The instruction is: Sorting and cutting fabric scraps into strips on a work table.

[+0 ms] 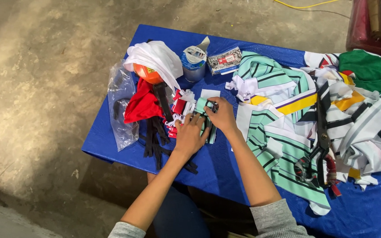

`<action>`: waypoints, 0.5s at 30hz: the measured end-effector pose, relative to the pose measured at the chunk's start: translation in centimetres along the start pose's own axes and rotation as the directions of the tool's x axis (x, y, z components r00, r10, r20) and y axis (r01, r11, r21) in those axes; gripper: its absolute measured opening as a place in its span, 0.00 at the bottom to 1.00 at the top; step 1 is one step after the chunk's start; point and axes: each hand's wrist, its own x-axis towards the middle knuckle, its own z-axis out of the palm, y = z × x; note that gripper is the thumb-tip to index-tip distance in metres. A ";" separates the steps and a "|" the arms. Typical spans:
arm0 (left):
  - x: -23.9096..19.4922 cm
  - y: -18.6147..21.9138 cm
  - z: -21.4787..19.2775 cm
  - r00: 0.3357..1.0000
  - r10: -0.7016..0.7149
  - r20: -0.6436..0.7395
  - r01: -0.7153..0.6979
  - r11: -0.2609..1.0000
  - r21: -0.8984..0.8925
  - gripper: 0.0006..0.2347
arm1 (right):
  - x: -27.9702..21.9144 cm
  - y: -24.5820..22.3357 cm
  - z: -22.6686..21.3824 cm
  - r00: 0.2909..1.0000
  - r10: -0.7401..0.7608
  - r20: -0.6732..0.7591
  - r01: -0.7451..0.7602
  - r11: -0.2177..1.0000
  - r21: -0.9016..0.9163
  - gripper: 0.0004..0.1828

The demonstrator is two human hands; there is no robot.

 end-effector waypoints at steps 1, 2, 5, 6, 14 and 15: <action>0.2 0.0 0.2 0.994 -0.028 -0.109 0.027 1.000 -0.010 0.15 | 0.2 0.4 0.1 1.000 -0.029 -0.005 0.029 1.000 0.004 0.19; 0.5 0.0 0.3 0.975 -0.054 -0.215 0.050 0.999 -0.022 0.15 | 0.3 0.7 0.1 0.998 -0.054 -0.013 0.054 0.998 0.008 0.18; 0.8 1.0 0.0 0.927 -0.078 -0.367 0.062 0.997 -0.054 0.14 | 0.2 0.4 0.0 0.995 -0.085 -0.052 0.085 0.996 -0.015 0.20; 0.8 1.9 -0.8 0.929 -0.072 -0.363 0.055 0.997 -0.056 0.14 | 0.0 0.4 -0.1 0.995 -0.079 -0.057 0.079 0.997 -0.017 0.20; 1.1 2.5 1.4 0.990 -0.104 -0.100 0.106 0.994 0.013 0.26 | -1.2 0.7 -2.2 0.998 -0.060 -0.028 0.062 0.995 0.075 0.22; 0.9 2.9 0.7 0.990 -0.104 -0.096 0.105 0.994 0.013 0.26 | -1.3 0.9 -2.9 0.998 -0.056 -0.028 0.058 0.995 0.076 0.22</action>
